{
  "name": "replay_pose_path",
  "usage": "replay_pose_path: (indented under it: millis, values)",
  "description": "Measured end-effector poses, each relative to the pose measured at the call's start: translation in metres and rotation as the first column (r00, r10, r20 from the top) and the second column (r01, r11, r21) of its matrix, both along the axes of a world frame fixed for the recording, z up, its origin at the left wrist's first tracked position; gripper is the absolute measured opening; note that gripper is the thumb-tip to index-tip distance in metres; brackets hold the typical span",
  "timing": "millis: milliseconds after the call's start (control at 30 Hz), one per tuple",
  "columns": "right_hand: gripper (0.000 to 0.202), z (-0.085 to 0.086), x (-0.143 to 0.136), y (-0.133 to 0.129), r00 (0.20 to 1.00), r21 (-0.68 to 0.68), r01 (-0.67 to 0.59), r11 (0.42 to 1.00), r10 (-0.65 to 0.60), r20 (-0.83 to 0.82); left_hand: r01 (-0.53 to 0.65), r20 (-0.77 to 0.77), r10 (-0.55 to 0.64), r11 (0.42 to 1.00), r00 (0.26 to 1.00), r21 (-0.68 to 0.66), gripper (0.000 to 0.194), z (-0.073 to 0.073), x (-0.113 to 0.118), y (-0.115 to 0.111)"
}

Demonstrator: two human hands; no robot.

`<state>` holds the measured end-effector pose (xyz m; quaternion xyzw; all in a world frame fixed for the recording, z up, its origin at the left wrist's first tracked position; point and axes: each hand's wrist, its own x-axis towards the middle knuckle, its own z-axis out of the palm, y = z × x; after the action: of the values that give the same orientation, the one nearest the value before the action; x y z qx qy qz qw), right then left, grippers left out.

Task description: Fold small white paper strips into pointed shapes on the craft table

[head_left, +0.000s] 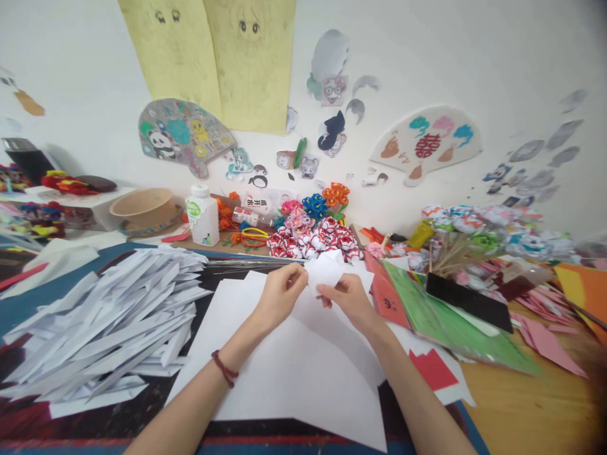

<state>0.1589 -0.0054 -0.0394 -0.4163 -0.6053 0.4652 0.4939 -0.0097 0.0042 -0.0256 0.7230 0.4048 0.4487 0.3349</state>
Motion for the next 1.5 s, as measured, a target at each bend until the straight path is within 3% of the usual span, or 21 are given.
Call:
replay_pose_path:
  millis: [567,700,900,1033,1200,1500]
  values:
    - [0.018,-0.001,0.004,0.001,0.992,0.054,0.121,0.991,-0.119,-0.033,0.147,-0.124,-0.143,0.989,0.982,0.024,0.021,0.004,0.0,-0.008]
    - [0.02,0.001,0.003,0.0,0.993,0.051,0.116,0.992,-0.115,-0.018,0.124,-0.127,-0.113,0.989,0.985,0.08,0.02,0.003,0.0,-0.009]
    - [0.025,0.0,0.002,0.0,0.994,0.042,0.105,0.994,-0.104,-0.017,0.15,-0.085,-0.148,0.988,0.985,0.028,0.018,0.001,0.001,-0.006]
    - [0.033,0.0,0.01,0.006,0.999,-0.033,0.045,0.998,-0.045,0.006,0.115,-0.159,-0.107,0.993,0.981,0.038,0.017,0.0,-0.006,0.002]
    - [0.038,-0.002,0.024,0.014,0.983,-0.012,0.176,0.984,-0.176,-0.053,0.159,-0.28,-0.154,0.987,0.948,-0.005,0.016,0.001,-0.021,0.013]
    - [0.037,-0.013,0.012,0.011,0.948,-0.04,0.317,0.948,-0.318,-0.018,0.073,-0.117,-0.072,0.997,0.99,0.011,0.025,0.006,-0.016,0.01]
